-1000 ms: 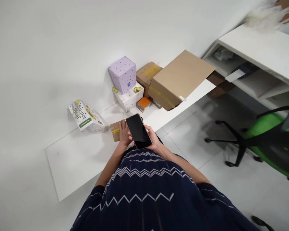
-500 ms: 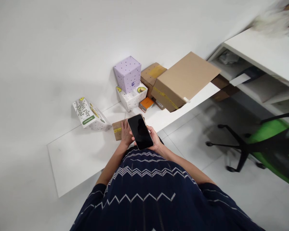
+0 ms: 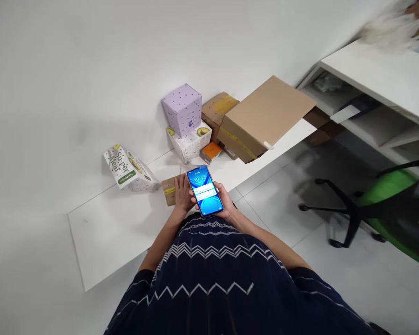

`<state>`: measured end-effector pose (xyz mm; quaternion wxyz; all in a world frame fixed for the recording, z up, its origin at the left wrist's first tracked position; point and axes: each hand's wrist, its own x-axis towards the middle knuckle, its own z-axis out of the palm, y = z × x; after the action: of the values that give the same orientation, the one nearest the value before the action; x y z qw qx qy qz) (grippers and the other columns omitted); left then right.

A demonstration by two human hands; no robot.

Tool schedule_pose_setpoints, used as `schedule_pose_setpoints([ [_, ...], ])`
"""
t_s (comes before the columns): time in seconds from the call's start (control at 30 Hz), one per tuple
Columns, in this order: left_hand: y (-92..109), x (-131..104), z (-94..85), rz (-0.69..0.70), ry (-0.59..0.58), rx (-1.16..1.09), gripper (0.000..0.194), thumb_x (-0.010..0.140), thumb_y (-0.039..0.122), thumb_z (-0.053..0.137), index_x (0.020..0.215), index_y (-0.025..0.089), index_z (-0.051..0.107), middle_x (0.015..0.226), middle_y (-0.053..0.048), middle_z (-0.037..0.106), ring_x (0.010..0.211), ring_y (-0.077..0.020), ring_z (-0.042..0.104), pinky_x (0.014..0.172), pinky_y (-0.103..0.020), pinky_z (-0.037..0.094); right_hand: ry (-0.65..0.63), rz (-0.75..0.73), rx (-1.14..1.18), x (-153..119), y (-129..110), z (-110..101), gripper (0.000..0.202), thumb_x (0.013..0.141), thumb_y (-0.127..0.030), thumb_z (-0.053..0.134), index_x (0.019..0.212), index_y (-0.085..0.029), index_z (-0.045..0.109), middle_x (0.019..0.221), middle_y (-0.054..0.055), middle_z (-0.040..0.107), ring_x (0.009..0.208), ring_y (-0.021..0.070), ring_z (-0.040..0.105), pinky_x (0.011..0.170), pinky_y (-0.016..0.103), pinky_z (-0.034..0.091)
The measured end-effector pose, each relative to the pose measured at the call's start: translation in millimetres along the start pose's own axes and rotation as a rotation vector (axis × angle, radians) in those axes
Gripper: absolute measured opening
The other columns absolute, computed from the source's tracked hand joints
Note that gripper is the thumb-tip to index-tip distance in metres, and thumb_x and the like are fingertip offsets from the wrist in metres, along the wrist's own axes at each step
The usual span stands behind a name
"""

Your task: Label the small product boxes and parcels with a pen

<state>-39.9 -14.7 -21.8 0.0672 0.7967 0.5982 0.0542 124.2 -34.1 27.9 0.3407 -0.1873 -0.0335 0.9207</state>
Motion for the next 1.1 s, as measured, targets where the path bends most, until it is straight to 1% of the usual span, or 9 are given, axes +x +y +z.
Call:
schedule_pose_setpoints([
  [0.2, 2.4, -1.5, -2.3, 0.037, 0.006, 0.013, 0.071, 0.082, 0.049, 0.064, 0.142, 0.014, 0.052, 0.150, -0.020, 0.044, 0.144, -0.0412, 0.031, 0.120, -0.063, 0.016, 0.146, -0.251, -0.087, -8.8, -18.5, -18.6, 0.053, 0.089, -0.055, 0.040, 0.121, -0.016, 0.059, 0.110, 0.014, 0.073, 0.096, 0.0288, 0.071, 0.076, 0.045, 0.060],
  [0.27, 4.3, -2.1, -3.6, 0.039, 0.021, 0.019, 0.077, 0.080, 0.054, 0.066, 0.142, 0.014, 0.050, 0.151, -0.020, 0.043, 0.144, -0.0410, 0.031, 0.120, -0.062, 0.015, 0.291, -0.401, -0.159, -10.7, -29.8, -34.7, 0.052, 0.087, -0.055, 0.044, 0.119, -0.017, 0.060, 0.107, 0.012, 0.072, 0.090, 0.0266, 0.071, 0.071, 0.040, 0.060],
  [0.37, 6.8, -2.2, -5.2, 0.030, 0.018, 0.033, 0.080, 0.077, 0.056, 0.070, 0.142, 0.013, 0.050, 0.151, -0.021, 0.042, 0.144, -0.0412, 0.031, 0.121, -0.062, 0.014, 0.650, -0.568, -0.370, -9.0, -45.8, -68.7, 0.047, 0.082, -0.052, 0.054, 0.119, -0.024, 0.057, 0.103, 0.005, 0.070, 0.082, 0.0208, 0.069, 0.063, 0.030, 0.056],
  [0.47, 8.4, -1.9, -8.7, 0.014, 0.000, 0.024, 0.082, 0.073, 0.055, 0.075, 0.140, 0.014, 0.051, 0.151, -0.021, 0.042, 0.144, -0.0413, 0.031, 0.121, -0.062, 0.015, 1.033, -0.524, -0.784, -2.4, -54.4, -103.0, 0.049, 0.078, -0.048, 0.059, 0.122, -0.026, 0.057, 0.102, 0.002, 0.066, 0.081, 0.0186, 0.065, 0.068, 0.029, 0.053],
  [0.6, 10.7, 0.9, -18.9, -0.031, -0.049, 0.013, 0.089, 0.067, 0.055, 0.080, 0.140, 0.015, 0.050, 0.153, -0.024, 0.037, 0.146, -0.0432, 0.027, 0.119, -0.064, 0.016, 1.272, -0.274, -1.451, 12.3, -52.0, -130.2, 0.053, 0.083, -0.042, 0.058, 0.131, -0.020, 0.058, 0.118, 0.013, 0.061, 0.100, 0.0265, 0.060, 0.090, 0.041, 0.047],
  [0.73, 17.9, 15.4, -27.1, -0.013, -0.175, 0.010, 0.104, 0.062, 0.058, 0.082, 0.149, 0.019, 0.040, 0.160, -0.025, 0.024, 0.149, -0.0481, 0.014, 0.115, -0.070, 0.013, 1.326, -0.106, -1.860, 31.3, -43.9, -139.7, 0.060, 0.087, -0.038, 0.057, 0.144, -0.022, 0.048, 0.138, 0.020, 0.048, 0.119, 0.0349, 0.050, 0.098, 0.050, 0.039],
  [0.9, 28.8, 41.7, -25.3, 0.054, -0.296, 0.022, 0.115, 0.057, 0.050, 0.087, 0.154, 0.027, 0.032, 0.160, -0.023, 0.025, 0.145, -0.0524, 0.019, 0.111, -0.074, 0.012, 1.301, -0.035, -1.970, 44.1, -41.6, -145.5, 0.063, 0.087, -0.041, 0.059, 0.145, -0.019, 0.047, 0.135, 0.021, 0.050, 0.122, 0.0357, 0.045, 0.099, 0.048, 0.037],
  [1.0, 29.1, 40.2, -34.3, 0.029, -0.274, 0.034, 0.111, 0.058, 0.044, 0.086, 0.154, 0.030, 0.031, 0.153, -0.024, 0.034, 0.137, -0.0507, 0.034, 0.109, -0.074, 0.019, 1.244, -0.021, -1.957, 39.5, -43.3, -149.4, 0.067, 0.087, -0.047, 0.060, 0.146, -0.020, 0.045, 0.141, 0.019, 0.047, 0.126, 0.0364, 0.044, 0.101, 0.048, 0.037],
  [1.1, 22.3, 19.0, -60.2, -0.119, -0.160, -0.046, 0.111, 0.060, 0.047, 0.085, 0.154, 0.032, 0.029, 0.148, -0.023, 0.036, 0.130, -0.0499, 0.041, 0.103, -0.072, 0.031, 1.265, -0.092, -1.911, 28.0, -43.7, -154.0, 0.062, 0.090, -0.047, 0.055, 0.146, -0.020, 0.046, 0.145, 0.019, 0.045, 0.128, 0.0366, 0.044, 0.102, 0.047, 0.037],
])
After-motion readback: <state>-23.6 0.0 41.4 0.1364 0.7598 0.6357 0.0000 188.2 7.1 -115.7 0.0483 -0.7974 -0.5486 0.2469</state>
